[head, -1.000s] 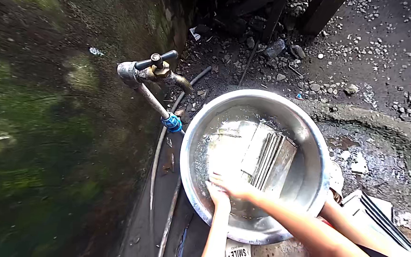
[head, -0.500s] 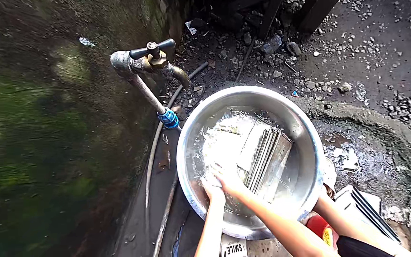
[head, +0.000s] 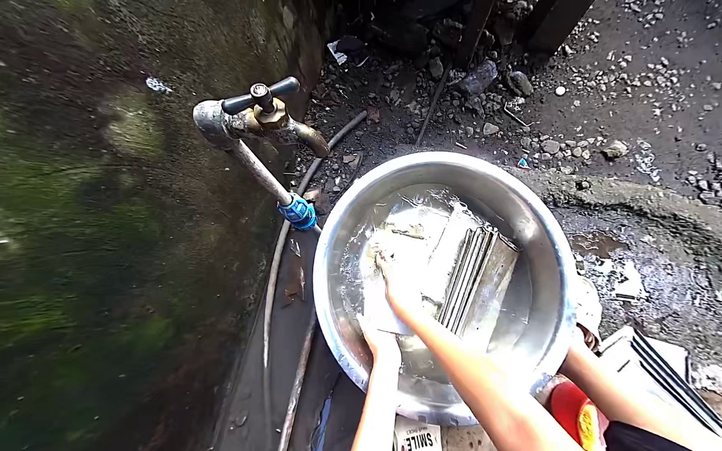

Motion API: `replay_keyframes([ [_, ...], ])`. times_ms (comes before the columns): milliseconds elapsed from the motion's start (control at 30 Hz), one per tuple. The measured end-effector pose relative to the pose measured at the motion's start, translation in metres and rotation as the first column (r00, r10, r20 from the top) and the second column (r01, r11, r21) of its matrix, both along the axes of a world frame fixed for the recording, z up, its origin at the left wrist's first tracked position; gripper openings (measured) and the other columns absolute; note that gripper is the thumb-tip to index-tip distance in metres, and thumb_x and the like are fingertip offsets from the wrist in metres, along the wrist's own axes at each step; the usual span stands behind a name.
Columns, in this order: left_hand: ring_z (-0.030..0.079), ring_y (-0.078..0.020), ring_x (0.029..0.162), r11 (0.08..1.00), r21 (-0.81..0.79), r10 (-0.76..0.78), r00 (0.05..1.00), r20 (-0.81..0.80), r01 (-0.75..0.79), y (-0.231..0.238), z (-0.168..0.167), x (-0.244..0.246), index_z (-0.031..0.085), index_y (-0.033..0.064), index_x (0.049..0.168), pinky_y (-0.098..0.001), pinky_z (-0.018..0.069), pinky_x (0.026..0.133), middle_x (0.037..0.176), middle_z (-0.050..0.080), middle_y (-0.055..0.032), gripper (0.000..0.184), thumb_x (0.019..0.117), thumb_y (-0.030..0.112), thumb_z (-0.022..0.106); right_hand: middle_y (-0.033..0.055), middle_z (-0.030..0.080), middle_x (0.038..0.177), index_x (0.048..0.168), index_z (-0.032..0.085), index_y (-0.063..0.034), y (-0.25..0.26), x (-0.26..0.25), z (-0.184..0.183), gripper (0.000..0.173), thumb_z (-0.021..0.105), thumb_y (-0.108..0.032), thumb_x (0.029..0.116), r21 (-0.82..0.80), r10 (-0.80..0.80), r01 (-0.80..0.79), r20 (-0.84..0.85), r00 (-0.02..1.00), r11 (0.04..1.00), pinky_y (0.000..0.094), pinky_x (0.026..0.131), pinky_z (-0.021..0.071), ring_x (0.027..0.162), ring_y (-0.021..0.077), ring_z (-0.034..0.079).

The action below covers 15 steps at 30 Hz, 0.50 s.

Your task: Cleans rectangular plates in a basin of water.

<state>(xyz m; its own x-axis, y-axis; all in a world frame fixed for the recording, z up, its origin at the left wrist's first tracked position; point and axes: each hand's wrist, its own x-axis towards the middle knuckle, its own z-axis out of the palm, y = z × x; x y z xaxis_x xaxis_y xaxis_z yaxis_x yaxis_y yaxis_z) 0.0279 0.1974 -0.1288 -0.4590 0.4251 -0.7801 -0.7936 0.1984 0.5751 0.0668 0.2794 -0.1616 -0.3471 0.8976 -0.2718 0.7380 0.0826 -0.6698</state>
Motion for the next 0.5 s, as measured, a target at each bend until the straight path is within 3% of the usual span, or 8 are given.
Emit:
replay_keyframes([
  [67, 0.047, -0.0256, 0.139, 1.0, 0.01, 0.007, 0.997, -0.074, -0.006, 0.001, -0.007, -0.004, 0.032, 0.0041, 0.155, -0.043, 0.0415, 0.112, 0.155, 0.042, -0.0197, 0.065, 0.1114, 0.046, 0.009, 0.0167, 0.044, 0.159, 0.15, 0.05, -0.0031, -0.012, -0.01, -0.003, 0.049, 0.036, -0.004, 0.1038, 0.055, -0.063, 0.07, -0.12, 0.991, 0.996, 0.0484, 0.124, 0.0284, 0.151, 0.0344, 0.035],
  [133, 0.053, -0.0257, 0.133, 0.999, -0.049, -0.009, 0.991, -0.131, 0.003, 0.001, -0.013, -0.002, 0.046, -0.0009, 0.146, -0.0444, 0.0433, 0.11, 0.146, 0.053, -0.0199, 0.065, 0.1118, 0.047, 0.017, 0.0149, 0.051, 0.154, 0.143, 0.057, -0.0007, -0.038, 0.002, -0.007, 0.042, 0.041, -0.008, 0.1053, 0.087, 0.146, -0.13, -0.218, 0.965, 0.988, 0.047, 0.123, 0.0309, 0.149, 0.0321, 0.04],
  [200, 0.058, -0.0244, 0.12, 0.993, -0.112, -0.045, 0.982, -0.185, 0.024, 0.0, -0.015, 0.003, 0.054, -0.0041, 0.135, -0.0428, 0.0465, 0.102, 0.133, 0.06, -0.0204, 0.053, 0.1117, 0.039, 0.034, 0.0125, 0.054, 0.152, 0.142, 0.06, -0.0033, -0.037, 0.018, -0.008, 0.042, 0.044, -0.003, 0.1031, 0.154, 0.383, -0.357, -0.201, 0.902, 0.921, 0.0489, 0.122, 0.0329, 0.148, 0.0318, 0.043],
  [267, 0.059, -0.0239, 0.117, 0.991, -0.119, -0.091, 0.972, -0.216, 0.066, -0.005, -0.014, 0.006, 0.052, -0.0075, 0.134, -0.0408, 0.0484, 0.102, 0.131, 0.06, -0.0224, 0.042, 0.11, 0.026, 0.045, 0.0126, 0.053, 0.153, 0.144, 0.059, -0.0071, -0.012, 0.024, -0.009, 0.045, 0.042, -0.001, 0.1025, 0.121, 0.296, -0.279, -0.157, 0.942, 0.953, 0.049, 0.123, 0.0319, 0.148, 0.031, 0.043],
  [367, 0.061, -0.018, 0.107, 0.994, -0.092, -0.088, 0.961, -0.26, 0.066, -0.009, -0.008, 0.007, 0.055, -0.0108, 0.128, -0.0343, 0.0504, 0.096, 0.122, 0.062, -0.0201, 0.032, 0.1081, 0.013, 0.048, 0.0082, 0.042, 0.162, 0.153, 0.049, -0.0118, 0.044, 0.02, -0.004, 0.051, 0.034, -0.003, 0.1044, 0.04, 0.075, -0.076, 0.033, 0.997, 0.996, 0.0485, 0.126, 0.0212, 0.153, 0.0277, 0.032],
  [433, 0.062, -0.0133, 0.097, 0.996, -0.073, -0.072, 0.956, -0.285, 0.053, -0.009, -0.007, 0.003, 0.058, -0.0095, 0.117, -0.0308, 0.052, 0.09, 0.109, 0.064, -0.0153, 0.024, 0.1072, 0.011, 0.049, 0.0096, 0.042, 0.162, 0.15, 0.052, -0.0093, 0.062, 0.015, -0.009, 0.056, 0.039, 0.005, 0.098, 0.08, 0.028, -0.041, 0.153, 0.988, 0.996, 0.0546, 0.122, 0.0247, 0.151, 0.0345, 0.035],
  [500, 0.063, -0.012, 0.095, 0.997, -0.067, -0.052, 0.952, -0.301, 0.033, -0.007, -0.008, 0.003, 0.06, -0.0092, 0.117, -0.0301, 0.053, 0.088, 0.106, 0.066, -0.0144, 0.025, 0.1069, 0.012, 0.051, 0.0107, 0.037, 0.164, 0.154, 0.046, -0.0061, 0.046, 0.016, -0.013, 0.057, 0.038, 0.005, 0.0986, 0.085, 0.003, -0.01, 0.086, 0.996, 0.996, 0.0507, 0.124, 0.0248, 0.153, 0.0332, 0.031],
])
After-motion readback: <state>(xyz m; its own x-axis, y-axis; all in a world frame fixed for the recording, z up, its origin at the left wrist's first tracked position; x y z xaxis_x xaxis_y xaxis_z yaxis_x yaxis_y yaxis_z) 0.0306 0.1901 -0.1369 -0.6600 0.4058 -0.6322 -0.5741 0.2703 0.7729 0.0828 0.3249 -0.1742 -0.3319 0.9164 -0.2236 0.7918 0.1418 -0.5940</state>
